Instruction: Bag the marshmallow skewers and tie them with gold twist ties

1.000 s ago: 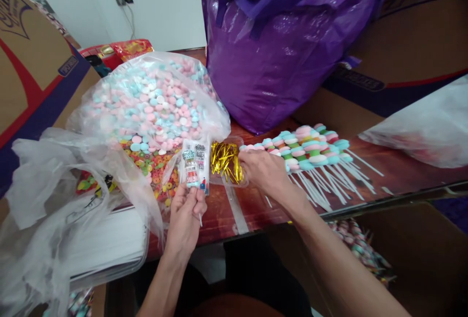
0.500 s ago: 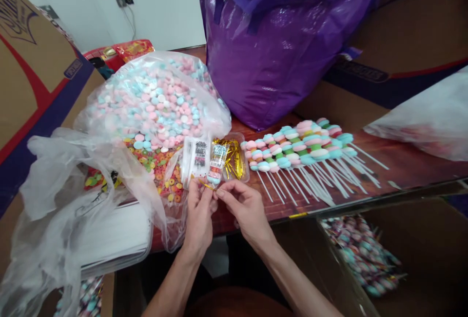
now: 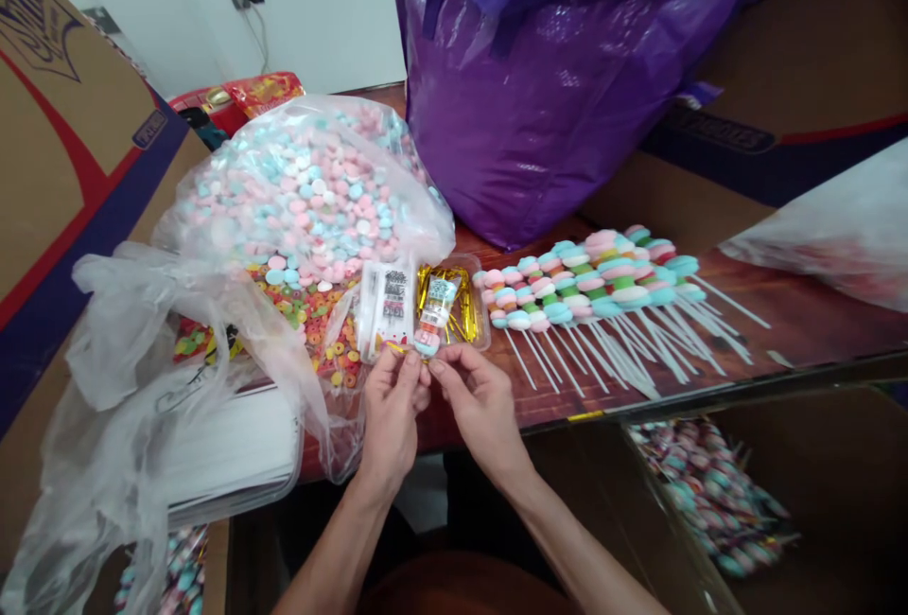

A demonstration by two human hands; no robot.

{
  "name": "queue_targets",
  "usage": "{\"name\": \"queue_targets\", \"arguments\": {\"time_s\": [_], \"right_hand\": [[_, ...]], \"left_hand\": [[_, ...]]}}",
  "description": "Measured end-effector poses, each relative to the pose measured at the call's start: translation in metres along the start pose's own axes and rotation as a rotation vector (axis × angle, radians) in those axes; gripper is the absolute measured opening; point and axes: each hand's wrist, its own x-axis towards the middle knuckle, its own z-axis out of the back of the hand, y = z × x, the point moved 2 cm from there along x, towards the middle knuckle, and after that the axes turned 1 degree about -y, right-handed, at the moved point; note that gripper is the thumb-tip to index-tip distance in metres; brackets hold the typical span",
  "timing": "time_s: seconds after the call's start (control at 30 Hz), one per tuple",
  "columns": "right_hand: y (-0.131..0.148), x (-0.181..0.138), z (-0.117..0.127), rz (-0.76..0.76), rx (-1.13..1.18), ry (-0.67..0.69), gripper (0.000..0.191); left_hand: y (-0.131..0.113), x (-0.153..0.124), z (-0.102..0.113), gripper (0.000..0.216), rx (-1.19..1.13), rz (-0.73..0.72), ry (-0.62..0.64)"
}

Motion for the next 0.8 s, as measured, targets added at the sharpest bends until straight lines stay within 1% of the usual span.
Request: {"name": "queue_targets", "arguments": {"time_s": [0.07, 0.17, 0.23, 0.27, 0.33, 0.37, 0.43, 0.5, 0.53, 0.6, 0.67, 0.7, 0.73, 0.8], "right_hand": [[0.001, -0.001, 0.003, 0.003, 0.009, 0.044, 0.015], [0.01, 0.001, 0.01, 0.091, -0.065, 0.118, 0.014], [0.017, 0.003, 0.015, 0.176, -0.15, 0.192, 0.013], [0.019, 0.004, 0.016, 0.21, -0.186, 0.23, 0.013], [0.019, 0.006, 0.017, 0.264, -0.252, 0.269, 0.011], [0.017, 0.007, 0.017, 0.289, -0.285, 0.262, 0.01], [0.012, 0.006, 0.015, 0.315, -0.345, 0.198, 0.008], [0.008, 0.004, 0.014, 0.291, -0.372, 0.137, 0.006], [0.007, 0.003, 0.013, 0.267, -0.375, 0.123, 0.006], [0.009, 0.001, 0.013, 0.222, -0.379, 0.122, 0.006], [0.012, 0.0, 0.015, 0.21, -0.399, 0.129, 0.009], [0.013, 0.0, 0.015, 0.222, -0.417, 0.134, 0.012], [0.014, 0.0, 0.016, 0.256, -0.441, 0.132, 0.014], [0.014, 0.0, 0.016, 0.41, -0.497, 0.101, 0.015]], "left_hand": [[-0.003, 0.002, 0.001, 0.038, -0.108, 0.154, 0.045], [-0.011, 0.0, 0.003, 0.039, -0.231, 0.439, 0.159], [-0.015, -0.002, 0.003, 0.039, -0.244, 0.544, 0.23], [-0.016, -0.003, 0.003, 0.038, -0.224, 0.556, 0.257], [-0.013, -0.004, 0.001, 0.037, -0.132, 0.495, 0.269], [-0.011, -0.004, 0.001, 0.036, -0.067, 0.419, 0.244], [-0.005, -0.006, 0.001, 0.03, 0.1, 0.194, 0.148], [-0.002, -0.009, 0.002, 0.022, 0.306, -0.042, 0.07], [-0.001, -0.011, 0.002, 0.021, 0.403, -0.123, 0.054], [0.0, -0.013, 0.003, 0.019, 0.524, -0.197, 0.048], [-0.001, -0.012, 0.005, 0.018, 0.486, -0.165, 0.029], [-0.001, -0.01, 0.006, 0.02, 0.406, -0.105, 0.016], [-0.001, -0.006, 0.006, 0.023, 0.299, -0.018, 0.002], [-0.001, 0.001, 0.006, 0.032, 0.068, 0.19, -0.024]]}}
